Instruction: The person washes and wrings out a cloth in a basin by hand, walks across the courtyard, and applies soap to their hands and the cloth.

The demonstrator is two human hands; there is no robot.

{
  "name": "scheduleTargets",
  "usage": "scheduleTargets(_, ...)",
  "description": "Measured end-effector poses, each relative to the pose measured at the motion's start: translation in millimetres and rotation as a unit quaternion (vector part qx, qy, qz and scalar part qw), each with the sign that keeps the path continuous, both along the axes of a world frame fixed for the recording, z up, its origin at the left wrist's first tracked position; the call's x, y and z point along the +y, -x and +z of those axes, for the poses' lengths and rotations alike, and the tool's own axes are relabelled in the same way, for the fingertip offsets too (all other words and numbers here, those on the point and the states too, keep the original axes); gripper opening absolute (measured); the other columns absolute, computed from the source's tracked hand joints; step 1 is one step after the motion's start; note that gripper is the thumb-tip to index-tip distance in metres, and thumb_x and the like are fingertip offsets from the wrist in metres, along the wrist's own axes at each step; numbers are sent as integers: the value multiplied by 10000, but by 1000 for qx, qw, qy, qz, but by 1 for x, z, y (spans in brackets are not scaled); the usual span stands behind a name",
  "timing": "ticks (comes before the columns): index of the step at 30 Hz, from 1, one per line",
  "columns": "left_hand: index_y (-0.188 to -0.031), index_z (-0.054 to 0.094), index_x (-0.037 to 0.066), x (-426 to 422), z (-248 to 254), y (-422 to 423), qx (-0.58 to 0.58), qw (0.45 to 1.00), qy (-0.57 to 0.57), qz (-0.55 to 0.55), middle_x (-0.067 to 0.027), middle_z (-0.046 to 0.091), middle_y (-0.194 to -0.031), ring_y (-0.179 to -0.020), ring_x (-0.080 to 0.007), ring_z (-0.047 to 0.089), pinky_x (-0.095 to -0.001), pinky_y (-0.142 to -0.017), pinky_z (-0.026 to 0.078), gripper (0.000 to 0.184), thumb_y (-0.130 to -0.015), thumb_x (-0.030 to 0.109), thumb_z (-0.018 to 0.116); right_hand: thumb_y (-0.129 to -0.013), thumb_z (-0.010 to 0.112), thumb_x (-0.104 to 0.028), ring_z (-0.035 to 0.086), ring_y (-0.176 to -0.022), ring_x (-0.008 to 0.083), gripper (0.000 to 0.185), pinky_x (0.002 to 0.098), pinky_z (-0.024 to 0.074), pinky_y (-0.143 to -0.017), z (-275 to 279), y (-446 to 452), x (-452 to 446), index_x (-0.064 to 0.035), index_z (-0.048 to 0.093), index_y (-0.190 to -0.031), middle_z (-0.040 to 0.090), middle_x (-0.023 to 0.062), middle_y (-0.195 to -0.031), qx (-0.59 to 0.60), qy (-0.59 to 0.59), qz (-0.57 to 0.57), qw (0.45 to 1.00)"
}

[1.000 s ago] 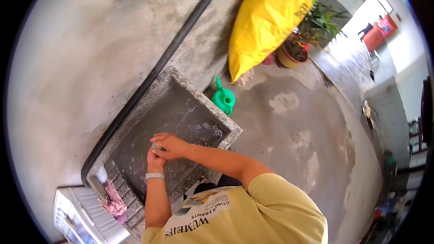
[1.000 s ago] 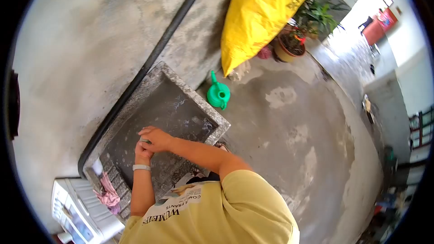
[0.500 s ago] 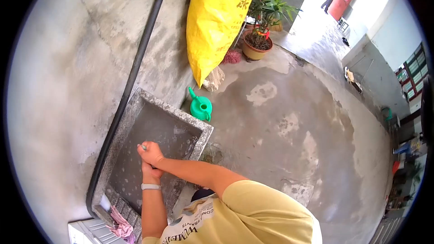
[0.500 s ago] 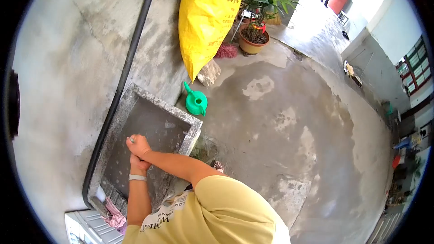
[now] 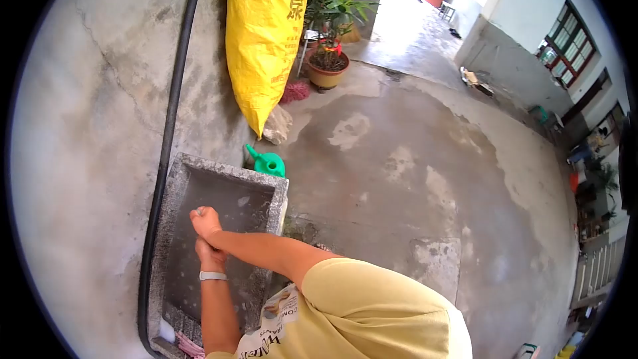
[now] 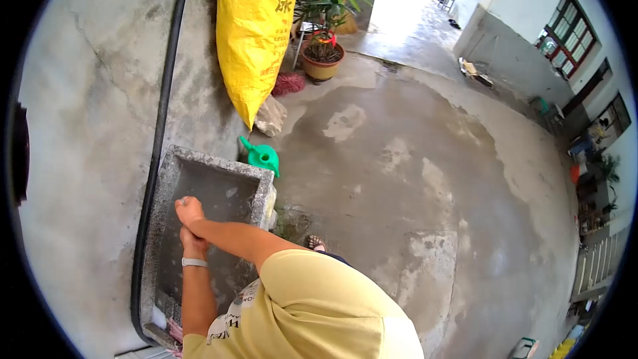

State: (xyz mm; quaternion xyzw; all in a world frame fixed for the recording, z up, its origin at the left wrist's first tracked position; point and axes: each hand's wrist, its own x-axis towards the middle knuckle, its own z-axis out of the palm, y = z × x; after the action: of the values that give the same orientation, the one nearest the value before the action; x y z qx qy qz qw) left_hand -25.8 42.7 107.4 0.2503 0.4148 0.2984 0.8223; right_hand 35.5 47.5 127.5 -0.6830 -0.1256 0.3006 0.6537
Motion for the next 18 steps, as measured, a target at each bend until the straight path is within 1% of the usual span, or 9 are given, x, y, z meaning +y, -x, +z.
scheduleTargets(1, -904, 472, 51, 2, -7, 5, -19, 1000, -10, -11, -41, 502, -756, -593, -139, 524, -276, -479, 445, 184, -831, 213, 428, -740, 491, -224, 543, -785, 400, 263, 397, 421, -705, 1, 4, -1, 27, 562, -764, 566, 242, -770, 7, 11, 18, 1000)
scheduleTargets(3, -905, 474, 50, -3, -1, 11, 7, 1000, -4, 5, -36, 501, -751, -587, -136, 521, -271, -471, 440, 181, -827, 210, 439, -740, 490, -224, 548, -773, 399, 264, 397, 419, -706, -7, 14, 2, 31, 561, -753, 566, 245, -763, -10, 20, -2, 1000)
scheduleTargets(5, -906, 477, 49, -9, 4, 17, 37, 999, 3, 23, -32, 500, -745, -580, -133, 517, -267, -464, 435, 179, -824, 206, 450, -718, 496, -179, 526, -559, 236, 215, 357, 418, -585, -15, 24, 1, 24, 533, -659, 531, 168, -579, -15, 11, -17, 1000)
scheduleTargets(8, -910, 484, 51, -19, -4, 30, 35, 999, 29, 28, -25, 499, -738, -549, -123, 504, -257, -434, 416, 158, -827, 182, 450, -715, 496, -172, 523, -558, 209, 206, 350, 418, -576, -26, 34, -4, 20, 536, -656, 532, 151, -573, -30, 30, -31, 999)
scheduleTargets(11, -928, 487, 55, -11, -30, 45, -43, 999, 15, -18, -25, 501, -735, -549, -114, 499, -249, -436, 408, 166, -825, 178, 448, -720, 495, -175, 499, -540, 186, 209, 340, 415, -561, -13, 38, -15, 16, 532, -642, 531, 127, -563, 1, 24, -26, 999)
scheduleTargets(13, -903, 473, 89, -8, -37, 51, -41, 996, 20, -76, -32, 503, -765, -614, -134, 514, -244, -492, 416, 146, -845, 201, 398, -723, 496, -181, 502, -540, 179, 208, 332, 415, -555, -24, 43, -15, 10, 535, -650, 537, 119, -569, -7, 15, -44, 999)
scheduleTargets(15, -943, 476, 72, -10, -43, 56, -51, 997, 24, -60, -37, 515, -785, -648, -132, 525, -251, -527, 423, 171, -836, 192, 416, -726, 497, -186, 505, -541, 172, 207, 325, 415, -549, -32, 49, -13, 5, 539, -659, 544, 110, -576, -15, 4, -57, 998)
scheduleTargets(16, -982, 480, 55, -13, -40, 57, -60, 997, 26, -42, -42, 527, -805, -683, -129, 536, -257, -562, 429, 206, -828, 183, 434, -730, 504, -199, 510, -550, 168, 212, 318, 413, -547, -33, 52, -16, 2, 544, -676, 550, 99, -587, 23, 17, -84, 996)
scheduleTargets(18, -986, 481, 62, -24, -15, 65, -22, 998, 42, -27, -44, 535, -842, -739, -140, 541, -269, -599, 431, 208, -832, 192, 432, -741, 523, -243, 516, -563, 166, 248, 312, 410, -552, -37, 53, -23, 3, 554, -719, 557, 77, -608, 65, 65, -99, 991)
